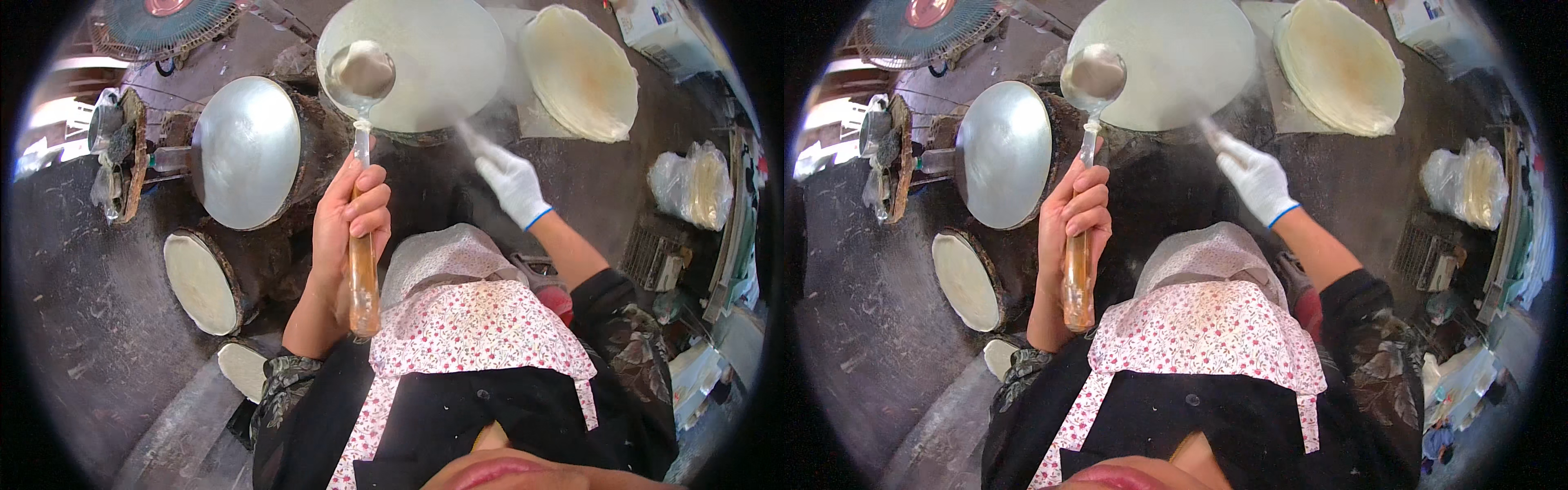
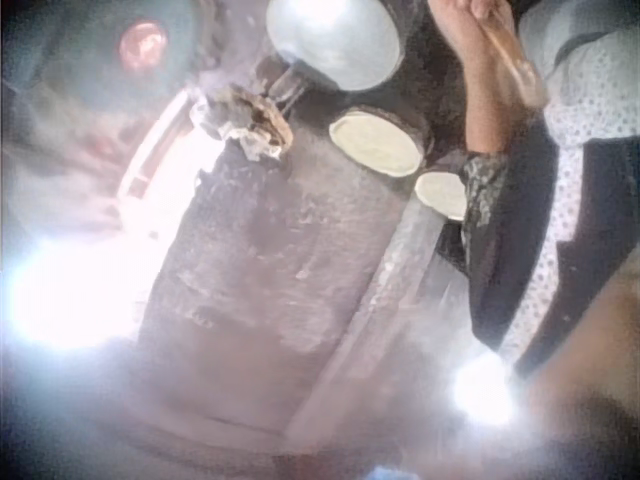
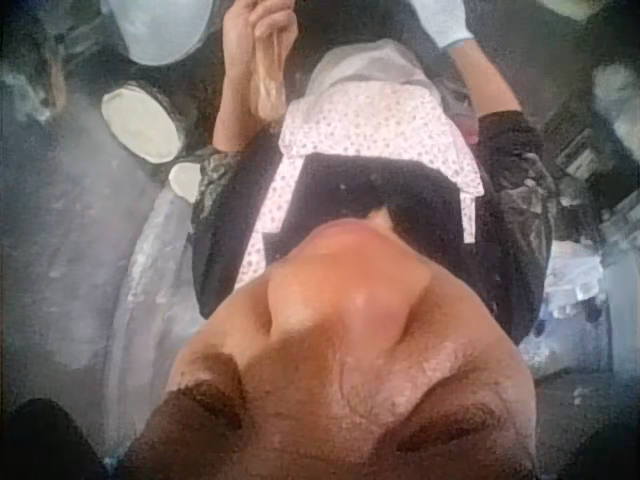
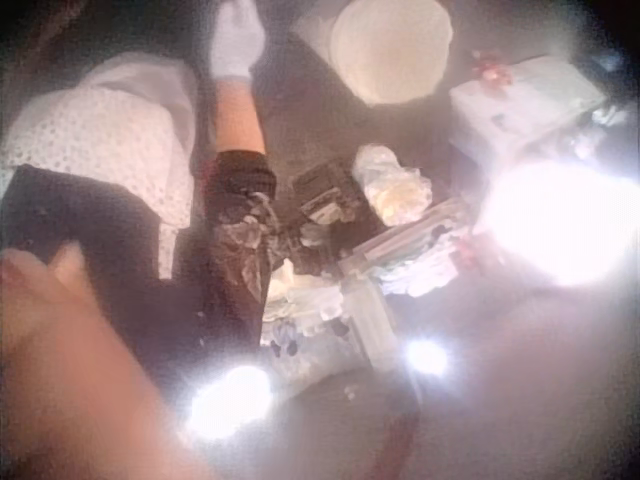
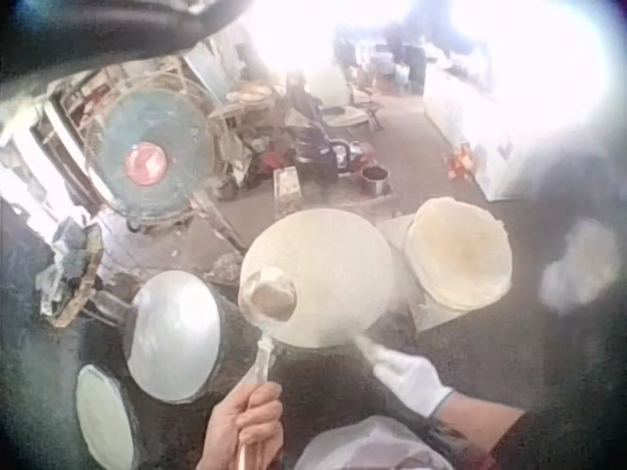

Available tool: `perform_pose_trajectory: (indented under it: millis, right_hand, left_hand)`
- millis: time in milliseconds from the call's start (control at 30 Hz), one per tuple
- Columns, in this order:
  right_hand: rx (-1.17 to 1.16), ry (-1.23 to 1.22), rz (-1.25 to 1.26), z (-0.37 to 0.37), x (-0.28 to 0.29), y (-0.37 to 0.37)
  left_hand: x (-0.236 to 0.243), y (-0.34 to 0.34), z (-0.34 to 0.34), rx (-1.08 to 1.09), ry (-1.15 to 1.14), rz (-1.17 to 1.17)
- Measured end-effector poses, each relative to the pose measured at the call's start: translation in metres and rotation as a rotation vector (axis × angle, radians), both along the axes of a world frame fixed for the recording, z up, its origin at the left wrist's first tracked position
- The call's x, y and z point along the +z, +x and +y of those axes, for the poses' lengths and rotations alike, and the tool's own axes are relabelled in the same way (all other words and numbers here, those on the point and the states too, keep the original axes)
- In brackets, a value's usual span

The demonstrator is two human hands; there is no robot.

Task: The person ladles batter onto hot round pans and spreads it into thin crepes using a wooden spreader. They flip and remove finished crepes, then repeat the process on multiple pans.

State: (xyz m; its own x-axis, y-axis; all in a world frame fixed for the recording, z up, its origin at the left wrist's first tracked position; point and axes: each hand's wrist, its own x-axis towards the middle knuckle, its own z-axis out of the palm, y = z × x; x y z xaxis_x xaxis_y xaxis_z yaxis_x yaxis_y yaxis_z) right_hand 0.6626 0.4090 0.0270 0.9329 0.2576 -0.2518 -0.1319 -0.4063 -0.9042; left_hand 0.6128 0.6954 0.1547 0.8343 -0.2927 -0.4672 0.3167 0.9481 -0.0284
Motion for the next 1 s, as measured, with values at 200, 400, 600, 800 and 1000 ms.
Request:
perform_pose_trajectory:
  millis: [200, 400, 600, 800, 1000]
  right_hand:
    - [-0.335, 0.0, -0.26, -0.005, -0.061, -0.027]
    - [-0.083, -0.162, -0.182, 0.04, -0.057, -0.04]
    - [-0.245, -0.396, -0.118, 0.083, -0.078, -0.046]
    - [-0.559, -0.033, -0.076, 0.14, -0.068, -0.061]
    - [-0.184, -0.105, 0.012, 0.213, -0.043, -0.075]
  left_hand:
    - [0.004, -0.046, 0.039, 0.169, 0.013, 0.005]
    - [0.001, -0.08, 0.119, 0.349, -0.121, -0.015]
    - [-0.003, -0.078, 0.219, 0.274, -0.107, 0.006]
    - [-0.044, -0.036, 0.275, 0.073, -0.24, 0.0]
    - [-0.09, 0.021, 0.231, 0.038, 0.487, 0.026]
